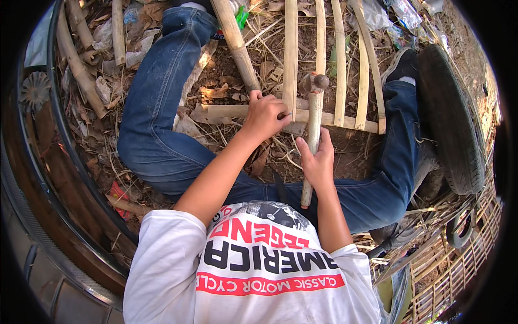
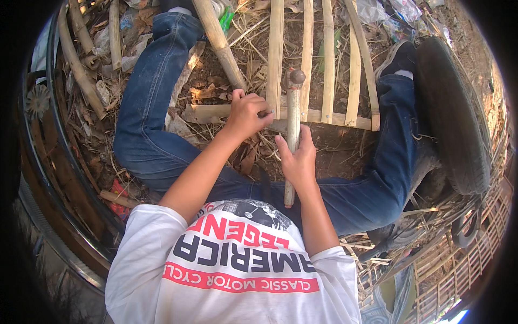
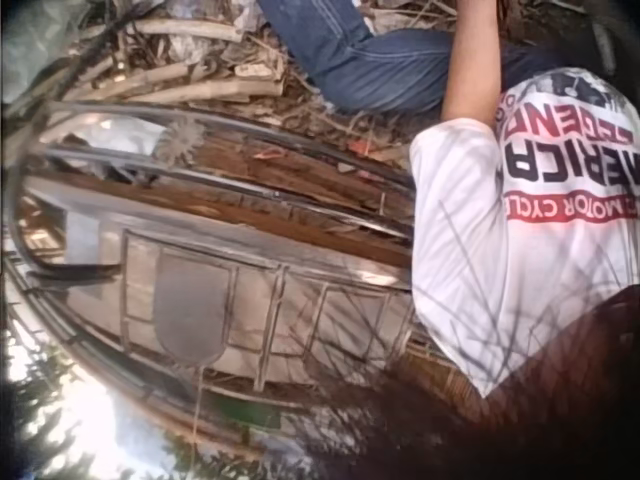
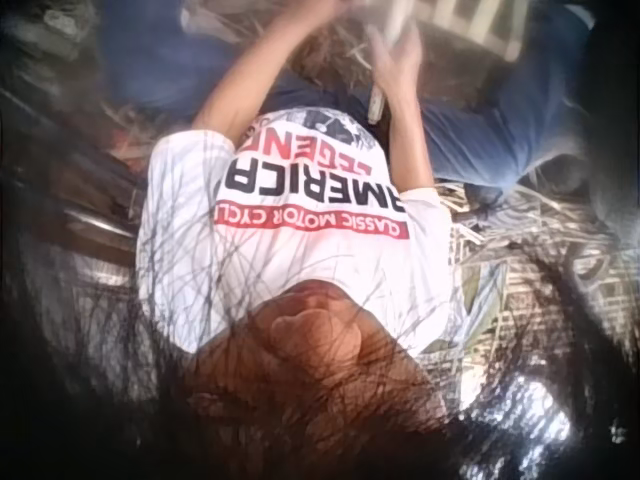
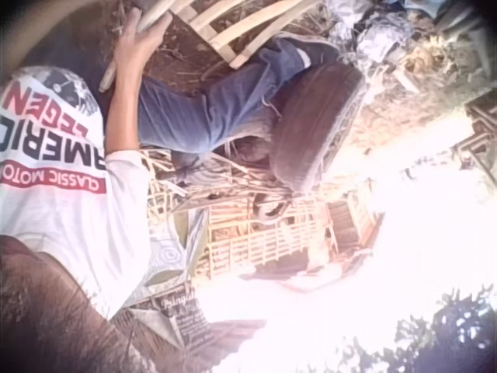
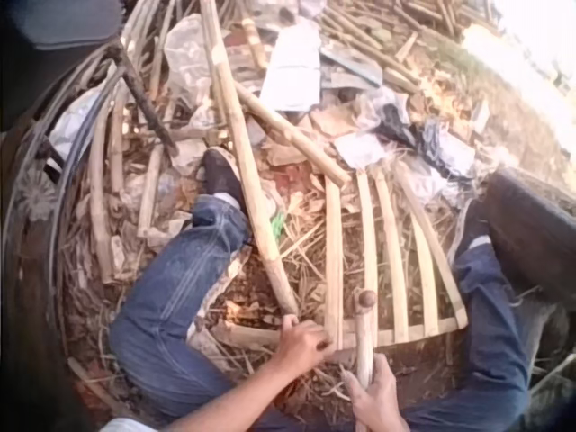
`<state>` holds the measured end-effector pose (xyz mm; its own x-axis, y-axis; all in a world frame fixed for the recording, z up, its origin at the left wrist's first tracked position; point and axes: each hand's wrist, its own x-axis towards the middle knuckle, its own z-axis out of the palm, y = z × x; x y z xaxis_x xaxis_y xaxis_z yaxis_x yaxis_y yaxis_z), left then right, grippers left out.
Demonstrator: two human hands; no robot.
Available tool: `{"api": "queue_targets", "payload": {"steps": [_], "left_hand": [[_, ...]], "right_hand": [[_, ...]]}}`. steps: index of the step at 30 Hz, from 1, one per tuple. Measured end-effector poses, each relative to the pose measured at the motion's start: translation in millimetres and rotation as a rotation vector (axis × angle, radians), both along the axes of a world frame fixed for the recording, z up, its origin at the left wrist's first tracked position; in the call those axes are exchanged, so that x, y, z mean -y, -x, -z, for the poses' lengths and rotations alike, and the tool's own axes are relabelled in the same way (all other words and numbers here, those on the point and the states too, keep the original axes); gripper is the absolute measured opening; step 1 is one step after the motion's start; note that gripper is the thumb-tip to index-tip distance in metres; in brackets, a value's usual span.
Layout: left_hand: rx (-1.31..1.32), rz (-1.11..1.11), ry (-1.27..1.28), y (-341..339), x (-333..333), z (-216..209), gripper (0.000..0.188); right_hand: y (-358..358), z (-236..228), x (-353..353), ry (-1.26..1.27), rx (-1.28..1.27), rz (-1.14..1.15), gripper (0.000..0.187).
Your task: The person constructs a bamboo lattice by hammering small nails into thin bamboo strips laid across larger bamboo supports while sitting on the ground.
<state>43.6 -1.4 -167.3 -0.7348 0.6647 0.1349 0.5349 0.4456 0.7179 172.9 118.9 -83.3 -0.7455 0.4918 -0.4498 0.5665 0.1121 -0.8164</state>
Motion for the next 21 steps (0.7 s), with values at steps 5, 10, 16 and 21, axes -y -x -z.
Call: {"api": "queue_targets", "payload": {"steps": [5,10,16,21], "left_hand": [[0.067,0.02,-0.05,3,3,7,0.017],[0.026,-0.006,-0.114,1,5,14,0.02],[0.006,-0.039,-0.173,0,7,19,0.02],[0.01,-0.042,-0.193,0,9,21,0.016]], "right_hand": [[37,26,-1,-0.207,-0.076,-0.031,0.038],[56,41,0,-0.308,-0.069,-0.076,0.036],[55,53,1,-0.381,-0.072,-0.102,0.035],[53,59,-3,-0.337,-0.018,-0.102,0.04]]}}
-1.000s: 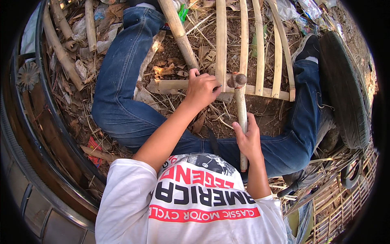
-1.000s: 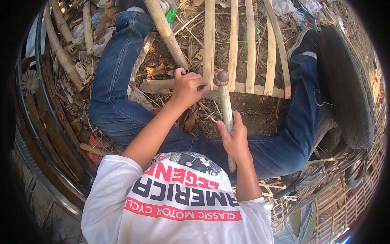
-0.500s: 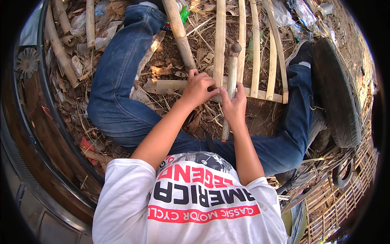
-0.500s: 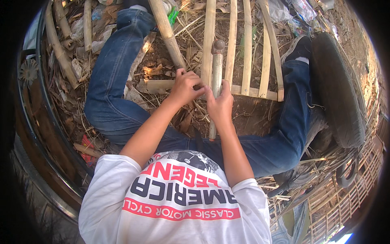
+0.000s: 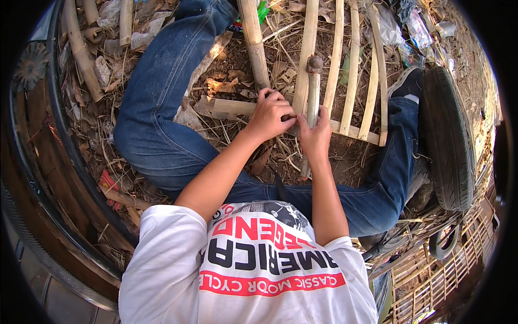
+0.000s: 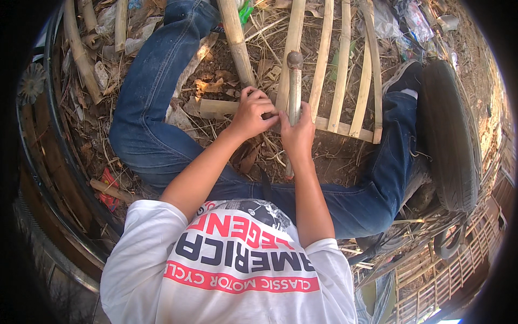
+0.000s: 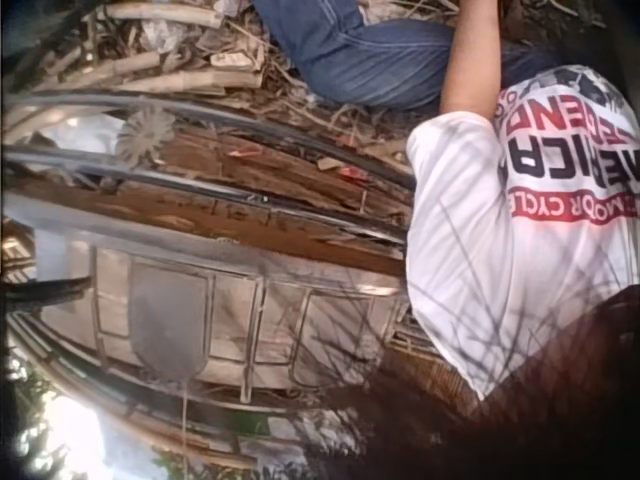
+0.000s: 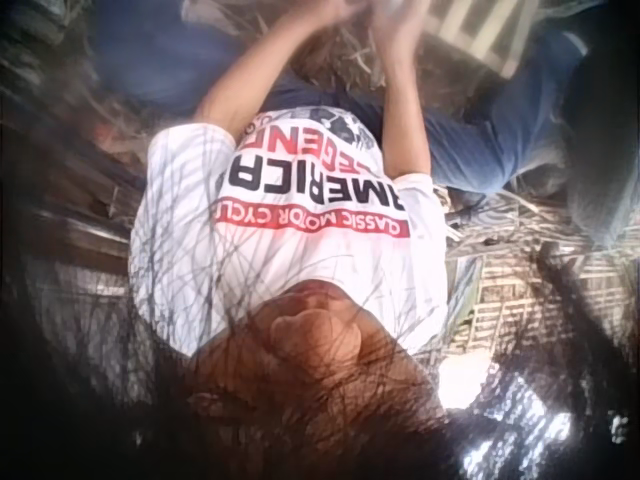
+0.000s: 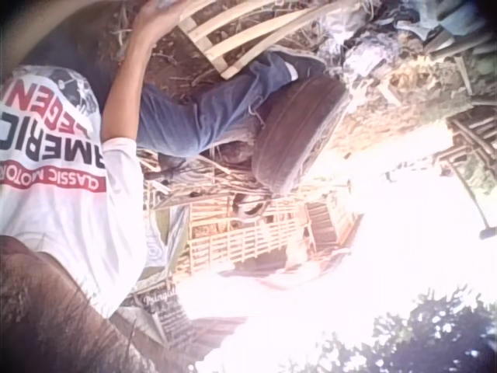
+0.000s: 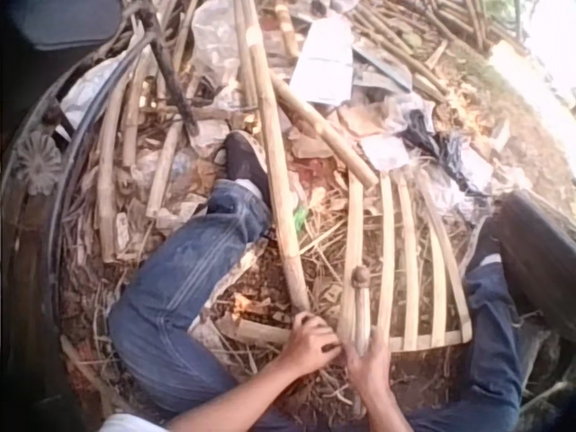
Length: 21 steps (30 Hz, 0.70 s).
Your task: The person constructs a bamboo lattice by hammering small nails into thin bamboo strips laid across larger bamboo supports while sitting on the ground.
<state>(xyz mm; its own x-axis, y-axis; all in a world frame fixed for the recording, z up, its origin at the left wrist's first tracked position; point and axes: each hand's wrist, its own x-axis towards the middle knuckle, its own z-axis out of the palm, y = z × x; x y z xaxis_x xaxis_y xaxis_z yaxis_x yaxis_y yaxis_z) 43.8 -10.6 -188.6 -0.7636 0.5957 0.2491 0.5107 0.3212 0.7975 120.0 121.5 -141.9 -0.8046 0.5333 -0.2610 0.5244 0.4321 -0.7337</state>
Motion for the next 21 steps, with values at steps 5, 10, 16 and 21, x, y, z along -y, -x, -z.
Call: {"api": "queue_targets", "payload": {"steps": [5,10,16,21], "left_hand": [[0.01,-0.05,-0.066,0,-2,3,0.015],[0.027,-0.025,-0.006,-3,-3,1,0.017],[0.033,-0.009,-0.012,-3,-5,0,0.018],[0.074,-0.021,0.005,-3,-1,1,0.019]], "right_hand": [[2,-1,0,-0.004,0.015,-0.01,0.039],[2,-7,1,0.009,0.017,0.007,0.039],[-23,-25,-4,0.201,0.034,0.051,0.034],[-67,-80,-3,0.328,0.151,0.06,0.029]]}}
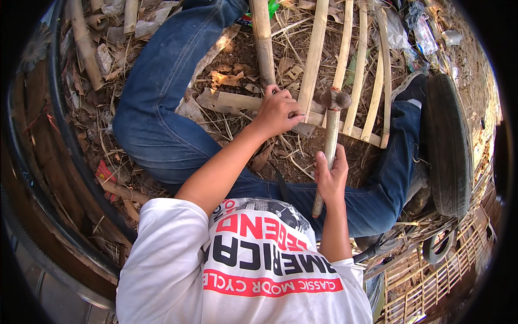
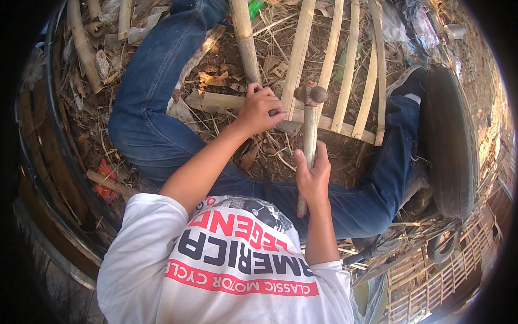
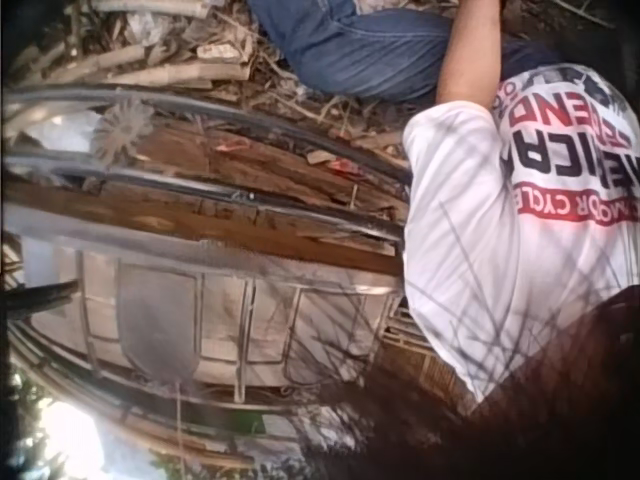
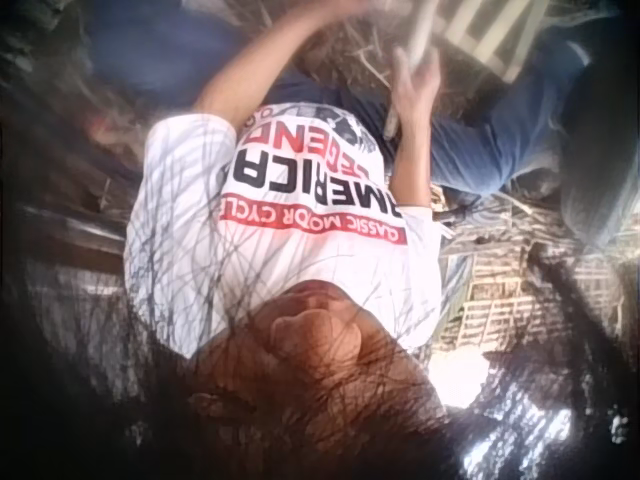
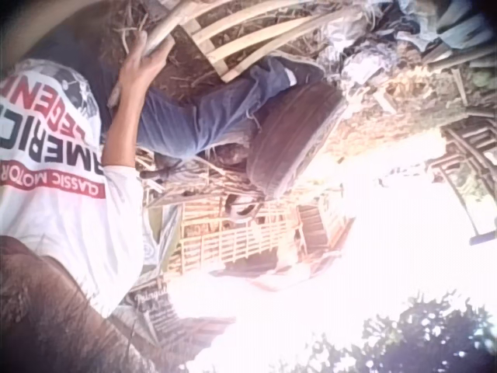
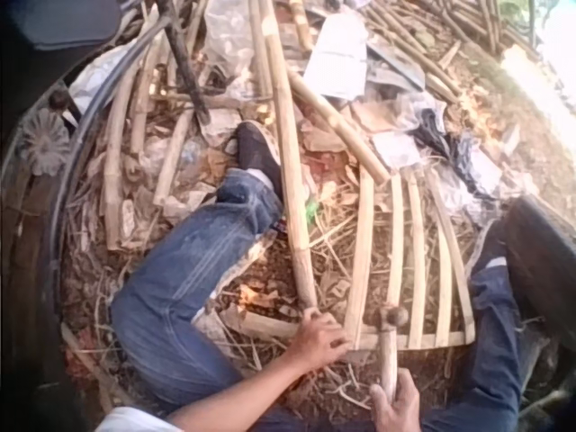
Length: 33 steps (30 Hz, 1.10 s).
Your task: The person constructs a bamboo lattice by hammering small nails into thin bamboo strips laid across larger bamboo supports while sitting on the ground.
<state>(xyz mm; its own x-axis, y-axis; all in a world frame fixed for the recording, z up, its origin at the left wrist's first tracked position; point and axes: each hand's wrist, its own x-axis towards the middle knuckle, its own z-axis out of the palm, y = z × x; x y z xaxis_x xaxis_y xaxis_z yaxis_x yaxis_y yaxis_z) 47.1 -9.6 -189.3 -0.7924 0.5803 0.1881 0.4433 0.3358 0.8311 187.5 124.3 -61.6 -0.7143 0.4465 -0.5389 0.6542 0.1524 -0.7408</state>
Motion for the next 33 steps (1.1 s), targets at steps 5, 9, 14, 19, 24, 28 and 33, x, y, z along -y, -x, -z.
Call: {"api": "queue_targets", "payload": {"steps": [5,9,14,19,24,28,33], "left_hand": [[0.002,0.012,0.003,0,-1,0,0.02],[-0.005,0.0,0.001,-1,-1,2,0.02],[-0.004,0.003,0.004,-1,-2,0,0.017],[-0.009,-0.021,0.003,-1,1,2,0.017],[0.003,0.004,-0.005,0,-1,0,0.017],[-0.007,0.005,-0.025,-1,-3,4,0.017],[-0.012,0.03,0.026,-1,0,6,0.016]], "right_hand": [[-24,-18,2,-0.052,0.097,-0.097,0.026],[-23,-14,4,-0.111,0.121,-0.164,0.029],[-29,-5,7,-0.215,-0.011,-0.232,0.025],[-10,-19,8,-0.206,0.121,-0.29,0.03],[-20,-11,6,-0.182,0.143,-0.25,0.029],[-24,-21,12,-0.141,0.053,-0.159,0.027],[-13,-19,8,-0.288,0.123,-0.365,0.027]]}}
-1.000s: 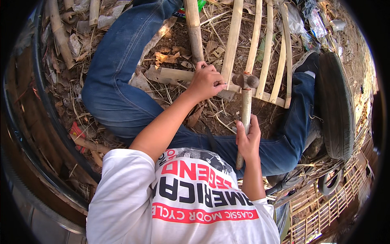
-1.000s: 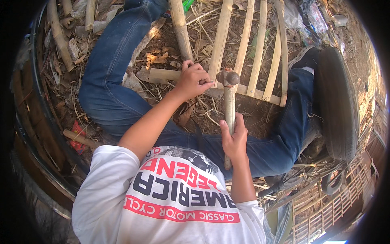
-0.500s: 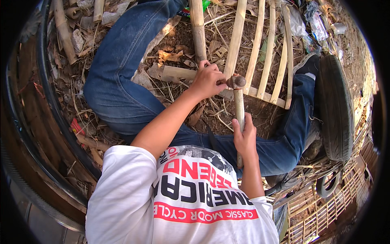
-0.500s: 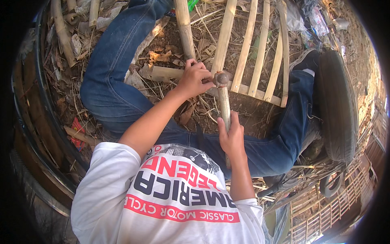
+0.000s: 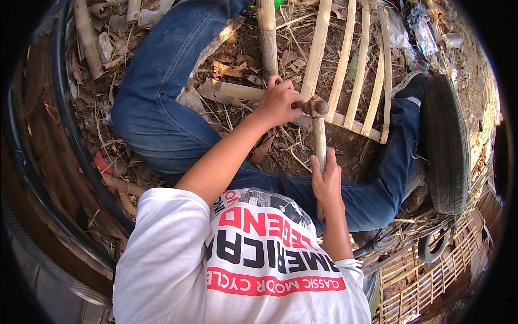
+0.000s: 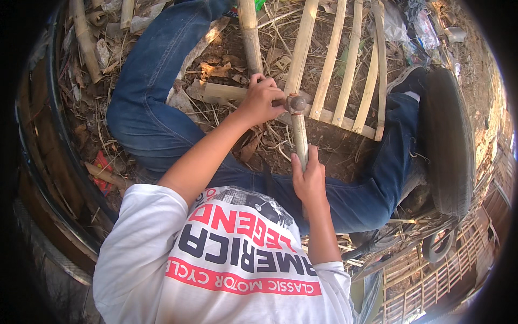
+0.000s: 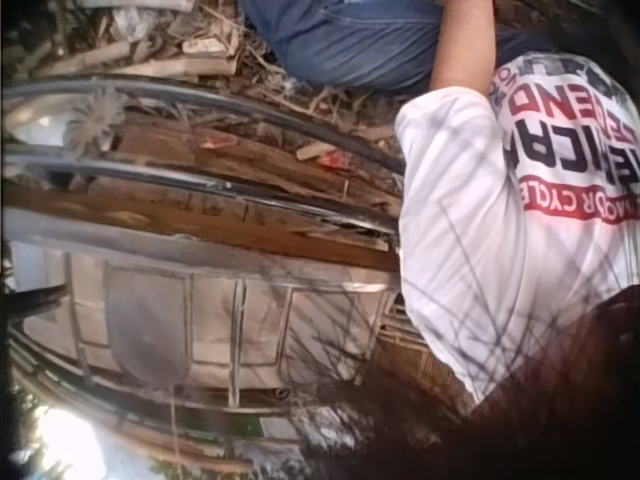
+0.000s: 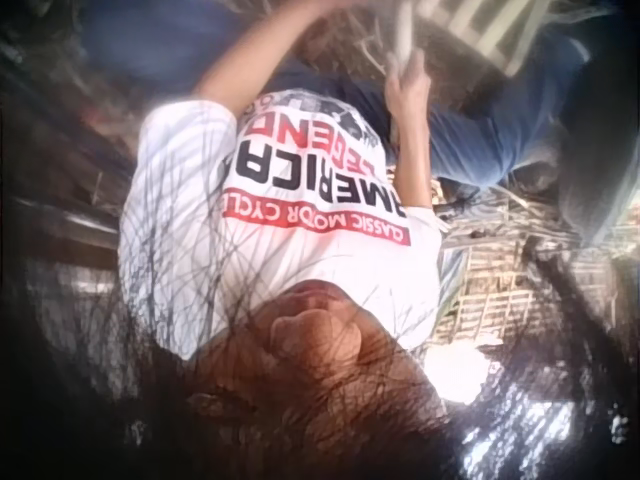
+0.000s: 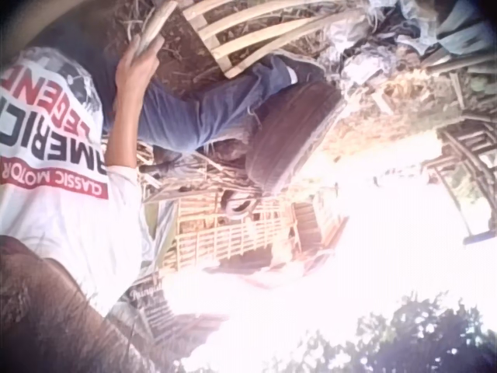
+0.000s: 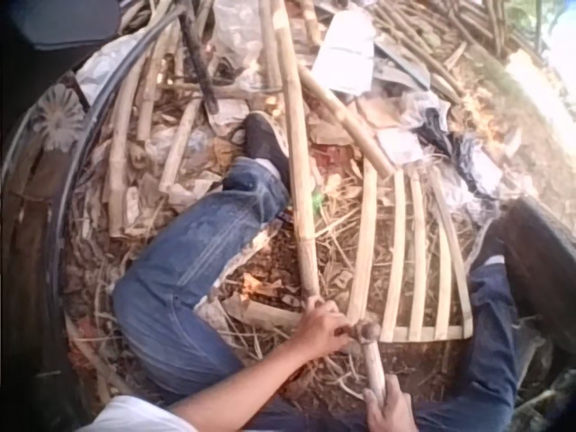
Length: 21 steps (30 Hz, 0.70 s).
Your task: The person constructs a bamboo lattice by hammering small nails into thin bamboo strips laid across larger bamboo supports while sitting on the ground.
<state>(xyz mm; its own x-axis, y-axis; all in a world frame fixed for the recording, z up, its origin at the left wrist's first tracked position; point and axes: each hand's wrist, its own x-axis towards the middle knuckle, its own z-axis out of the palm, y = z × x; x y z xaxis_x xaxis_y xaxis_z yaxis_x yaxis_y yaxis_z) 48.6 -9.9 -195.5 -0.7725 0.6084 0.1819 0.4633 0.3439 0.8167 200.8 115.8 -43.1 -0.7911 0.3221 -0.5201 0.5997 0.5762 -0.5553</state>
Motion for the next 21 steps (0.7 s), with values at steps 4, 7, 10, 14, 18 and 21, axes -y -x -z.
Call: {"api": "queue_targets", "payload": {"steps": [4,7,10,14,18,21], "left_hand": [[-0.009,-0.034,-0.022,2,-2,-2,0.018],[0.018,-0.013,-0.011,0,-3,-2,0.018],[0.033,-0.001,0.007,0,-3,0,0.018],[0.0,-0.021,0.024,3,1,-3,0.017],[-0.004,-0.026,-0.01,0,-3,1,0.017],[0.002,-0.007,-0.021,0,-3,3,0.018]], "right_hand": [[1,1,-1,0.017,0.006,0.003,0.027],[-6,-1,3,0.05,-0.023,0.071,0.027],[-12,-3,9,0.063,-0.165,0.199,0.024],[-4,7,-1,-0.012,-0.024,0.014,0.026],[-4,-5,1,0.021,0.026,0.045,0.025],[-13,-4,5,0.053,-0.037,0.1,0.025]]}}
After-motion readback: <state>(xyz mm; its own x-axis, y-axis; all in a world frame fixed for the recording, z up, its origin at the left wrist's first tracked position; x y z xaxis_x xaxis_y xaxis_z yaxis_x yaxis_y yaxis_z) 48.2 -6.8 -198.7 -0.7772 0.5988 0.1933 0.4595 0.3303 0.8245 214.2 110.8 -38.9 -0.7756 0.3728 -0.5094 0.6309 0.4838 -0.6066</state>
